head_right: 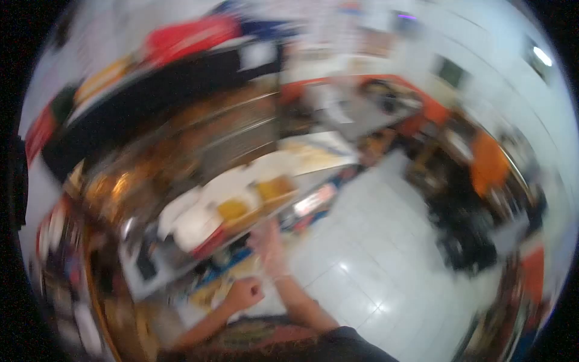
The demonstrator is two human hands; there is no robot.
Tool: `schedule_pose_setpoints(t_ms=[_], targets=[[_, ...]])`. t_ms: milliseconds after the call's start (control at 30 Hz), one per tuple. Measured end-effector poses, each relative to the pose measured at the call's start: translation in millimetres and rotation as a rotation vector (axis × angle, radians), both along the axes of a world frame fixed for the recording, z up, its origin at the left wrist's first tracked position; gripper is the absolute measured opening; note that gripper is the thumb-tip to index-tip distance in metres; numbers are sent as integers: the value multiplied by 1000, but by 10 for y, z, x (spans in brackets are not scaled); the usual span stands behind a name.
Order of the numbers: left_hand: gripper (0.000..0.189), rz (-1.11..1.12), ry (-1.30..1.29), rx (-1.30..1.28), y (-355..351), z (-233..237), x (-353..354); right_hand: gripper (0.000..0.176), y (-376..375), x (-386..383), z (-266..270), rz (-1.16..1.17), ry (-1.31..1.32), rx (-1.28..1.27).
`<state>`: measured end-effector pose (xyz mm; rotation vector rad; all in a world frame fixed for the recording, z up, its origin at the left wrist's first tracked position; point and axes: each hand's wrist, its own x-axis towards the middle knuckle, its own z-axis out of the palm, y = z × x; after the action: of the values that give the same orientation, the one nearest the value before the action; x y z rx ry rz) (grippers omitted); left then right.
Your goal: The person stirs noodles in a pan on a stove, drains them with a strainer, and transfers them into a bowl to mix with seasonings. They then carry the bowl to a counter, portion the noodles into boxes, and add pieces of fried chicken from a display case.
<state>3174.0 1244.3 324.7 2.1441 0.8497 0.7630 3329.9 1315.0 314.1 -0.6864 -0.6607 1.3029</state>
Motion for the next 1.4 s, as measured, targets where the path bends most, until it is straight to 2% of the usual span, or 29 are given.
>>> schedule_pose_setpoints(t_ms=[33,100,133,233,300,367,433,500,533,567,600,700,767,833,900,967,1033,1067,1100,1133,1200,1233,1300,1367,1400], targets=[[16,0,-5,-113,-42,41,-286,53,23,-233,117,119,292,-57],[14,-22,-32,-252,-12,214,-813,71,-44,-701,315,113,81,-47],[13,-59,-43,-288,-52,234,-1052,70,-30,-817,274,160,82,-60],[13,118,-200,-527,-167,116,-1726,68,55,-1162,208,255,18,-123],[12,356,-234,-550,-180,-108,-2102,66,117,-1231,31,311,-48,-156],[13,611,-207,-490,-273,-516,-2408,65,115,-1280,-411,379,-109,-157],[14,848,-141,-430,-192,-686,-2684,62,150,-1402,-417,358,-180,-232],[18,993,-151,-387,-49,-942,-2923,59,213,-1406,-366,294,-237,-357],[19,1019,-175,-408,42,-989,-2973,58,341,-1426,-365,258,-255,-438],[20,1050,-193,-427,130,-830,-3032,58,463,-1433,-398,227,-264,-520],[21,1091,-205,-445,229,-736,-3066,49,637,-1392,-629,188,-201,-540],[24,940,-332,-371,597,-954,-2991,40,1193,-1150,-1324,486,-22,-400],[28,846,-227,-475,982,-963,-2738,34,1402,-1309,-1374,363,-153,-542],[33,840,-197,-578,1385,-1006,-2454,32,1532,-1450,-1506,243,-323,-563],[44,914,-69,-616,1726,-1368,-2268,32,1610,-1541,-1706,156,-478,-473],[50,967,-2,-637,1844,-1485,-2217,32,1606,-1607,-1739,132,-537,-419],[50,963,-56,-682,1879,-1546,-2210,31,1586,-1603,-1693,148,-354,-480],[49,950,-110,-730,1883,-1514,-2201,31,1555,-1593,-1583,160,-164,-552],[48,921,-218,-824,1841,-1290,-2259,30,1544,-1561,-1524,170,33,-613],[47,893,-324,-916,1835,-1153,-2319,31,1565,-1464,-1724,214,-125,-568],[43,910,-466,-872,1787,-1216,-2373,30,1596,-1326,-1382,338,-1642,-375],[40,921,-540,-848,1724,-1248,-2413,30,1612,-1240,-1224,379,-2393,-188],[39,916,-551,-830,1590,-1237,-2520,30,1898,-652,-1871,93,-2145,-713],[38,846,-508,-870,1410,-1251,-2683,28,2032,-499,-1436,-292,-2233,-602],[38,779,-460,-917,1308,-1268,-2786,28,2185,-318,-1491,-315,-1807,-701]])
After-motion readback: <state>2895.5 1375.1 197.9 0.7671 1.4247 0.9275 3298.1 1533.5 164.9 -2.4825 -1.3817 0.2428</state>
